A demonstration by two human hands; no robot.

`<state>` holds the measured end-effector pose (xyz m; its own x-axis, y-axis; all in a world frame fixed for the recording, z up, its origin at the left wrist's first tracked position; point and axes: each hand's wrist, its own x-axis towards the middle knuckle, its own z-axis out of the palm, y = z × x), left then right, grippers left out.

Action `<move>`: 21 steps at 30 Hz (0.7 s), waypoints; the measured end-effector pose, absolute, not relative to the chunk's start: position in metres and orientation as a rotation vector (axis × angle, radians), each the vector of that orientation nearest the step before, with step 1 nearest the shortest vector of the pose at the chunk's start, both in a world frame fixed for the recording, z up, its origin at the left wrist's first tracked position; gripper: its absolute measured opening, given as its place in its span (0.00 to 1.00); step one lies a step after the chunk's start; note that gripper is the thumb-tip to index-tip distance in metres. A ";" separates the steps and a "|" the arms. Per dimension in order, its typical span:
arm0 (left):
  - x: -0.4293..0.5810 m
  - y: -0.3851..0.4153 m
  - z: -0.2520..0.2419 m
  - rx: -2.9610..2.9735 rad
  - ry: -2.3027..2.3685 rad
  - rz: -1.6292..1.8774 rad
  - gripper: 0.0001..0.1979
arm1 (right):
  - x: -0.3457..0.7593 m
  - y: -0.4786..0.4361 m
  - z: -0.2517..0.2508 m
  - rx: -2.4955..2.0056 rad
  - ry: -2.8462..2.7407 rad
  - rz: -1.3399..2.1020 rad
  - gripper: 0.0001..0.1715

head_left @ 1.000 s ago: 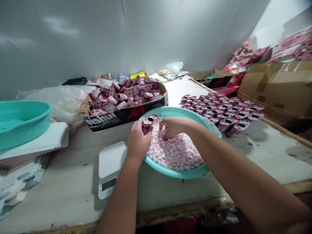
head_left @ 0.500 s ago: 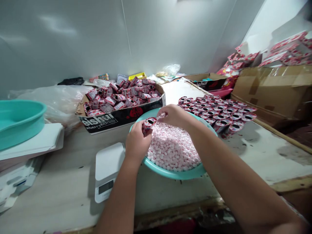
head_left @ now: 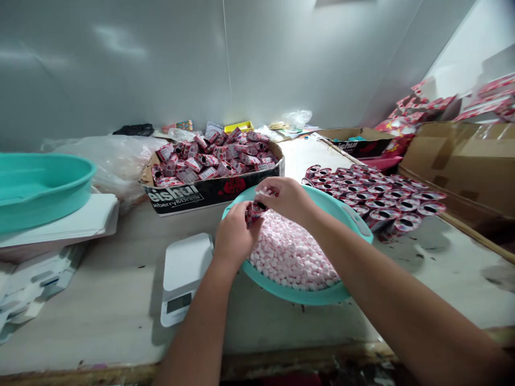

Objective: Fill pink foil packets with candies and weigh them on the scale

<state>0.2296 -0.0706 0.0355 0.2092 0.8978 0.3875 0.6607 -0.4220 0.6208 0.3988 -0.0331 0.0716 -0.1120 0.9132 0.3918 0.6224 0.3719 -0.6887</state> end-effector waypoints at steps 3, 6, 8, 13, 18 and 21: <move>0.230 -0.069 0.036 2.155 1.386 1.074 0.15 | 0.398 -0.035 0.072 -1.319 -1.816 0.474 0.12; 0.230 -0.069 0.037 2.134 1.350 1.082 0.13 | 0.397 -0.036 0.071 -1.255 -1.807 0.508 0.12; 0.230 -0.069 0.038 2.117 1.359 1.077 0.13 | 0.397 -0.036 0.070 -1.232 -1.789 0.511 0.13; 0.229 -0.069 0.036 2.079 1.346 1.071 0.12 | 0.393 -0.034 0.066 -1.195 -1.739 0.590 0.17; 0.229 -0.067 0.032 2.054 1.324 1.117 0.13 | 0.393 -0.033 0.065 -1.122 -1.702 0.620 0.20; 0.229 -0.068 0.032 2.039 1.323 1.135 0.15 | 0.394 -0.034 0.065 -1.069 -1.699 0.655 0.21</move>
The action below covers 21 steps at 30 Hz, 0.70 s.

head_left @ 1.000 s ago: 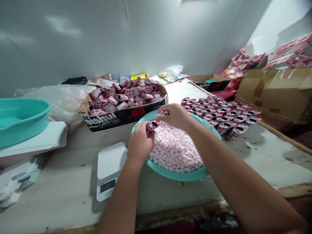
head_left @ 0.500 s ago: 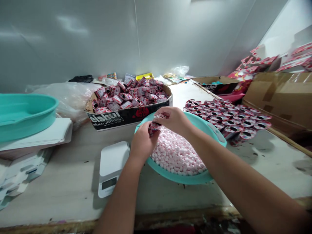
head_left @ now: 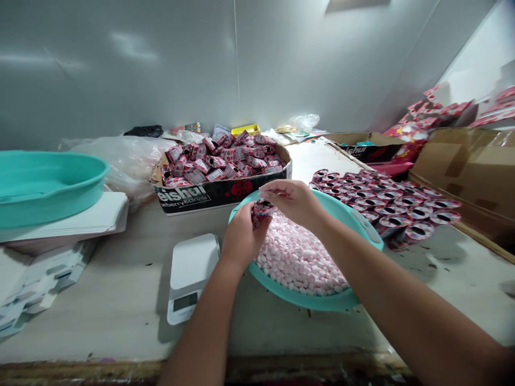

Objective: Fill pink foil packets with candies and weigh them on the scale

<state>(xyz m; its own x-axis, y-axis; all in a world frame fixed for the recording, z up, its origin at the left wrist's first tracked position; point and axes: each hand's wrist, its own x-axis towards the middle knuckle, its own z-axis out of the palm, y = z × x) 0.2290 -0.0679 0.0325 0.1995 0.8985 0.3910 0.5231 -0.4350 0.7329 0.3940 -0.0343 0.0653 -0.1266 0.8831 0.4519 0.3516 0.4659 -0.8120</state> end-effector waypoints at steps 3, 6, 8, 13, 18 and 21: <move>0.230 -0.069 0.034 2.006 1.331 1.140 0.14 | 0.395 -0.034 0.064 -1.004 -1.675 0.732 0.24; 0.231 -0.069 0.037 2.010 1.339 1.124 0.13 | 0.396 -0.031 0.062 -0.942 -1.613 0.833 0.30; 0.232 -0.068 0.038 2.030 1.351 1.117 0.12 | 0.397 -0.027 0.060 -0.892 -1.586 0.870 0.34; 0.231 -0.068 0.037 2.028 1.337 1.118 0.14 | 0.405 -0.027 0.064 -1.029 -1.718 0.635 0.23; 0.229 -0.069 0.035 2.056 1.342 1.101 0.15 | 0.408 -0.034 0.072 -1.168 -1.879 0.580 0.17; 0.230 -0.069 0.036 2.050 1.318 1.114 0.15 | 0.408 -0.032 0.072 -1.178 -1.823 0.560 0.18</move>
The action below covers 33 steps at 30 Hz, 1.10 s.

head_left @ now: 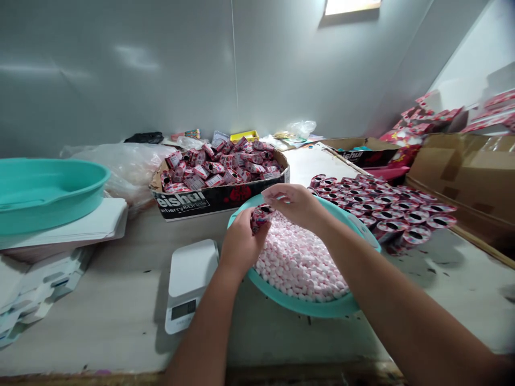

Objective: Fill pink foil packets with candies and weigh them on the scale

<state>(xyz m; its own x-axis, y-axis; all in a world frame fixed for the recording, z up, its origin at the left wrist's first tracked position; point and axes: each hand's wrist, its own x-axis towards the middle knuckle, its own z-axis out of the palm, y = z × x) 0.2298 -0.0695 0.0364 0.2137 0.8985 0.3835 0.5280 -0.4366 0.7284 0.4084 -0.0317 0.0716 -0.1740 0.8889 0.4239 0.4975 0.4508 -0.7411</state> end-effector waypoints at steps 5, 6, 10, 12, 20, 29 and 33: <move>0.232 -0.070 0.036 2.030 1.352 1.124 0.14 | 0.418 -0.025 0.069 -1.316 -1.682 0.443 0.16; 0.232 -0.070 0.035 2.030 1.354 1.127 0.14 | 0.419 -0.025 0.069 -1.349 -1.714 0.436 0.15; 0.232 -0.070 0.035 2.026 1.362 1.120 0.13 | 0.421 -0.026 0.072 -1.438 -1.868 0.399 0.11; 0.232 -0.071 0.036 2.021 1.370 1.113 0.14 | 0.419 -0.027 0.074 -1.467 -1.862 0.430 0.09; 0.232 -0.072 0.035 2.031 1.379 1.098 0.14 | 0.416 -0.029 0.072 -1.339 -1.843 0.513 0.11; 0.230 -0.069 0.035 2.049 1.346 1.090 0.15 | 0.411 -0.028 0.066 -1.182 -1.809 0.737 0.16; 0.230 -0.069 0.034 2.073 1.326 1.101 0.16 | 0.409 -0.030 0.065 -1.087 -1.747 0.845 0.22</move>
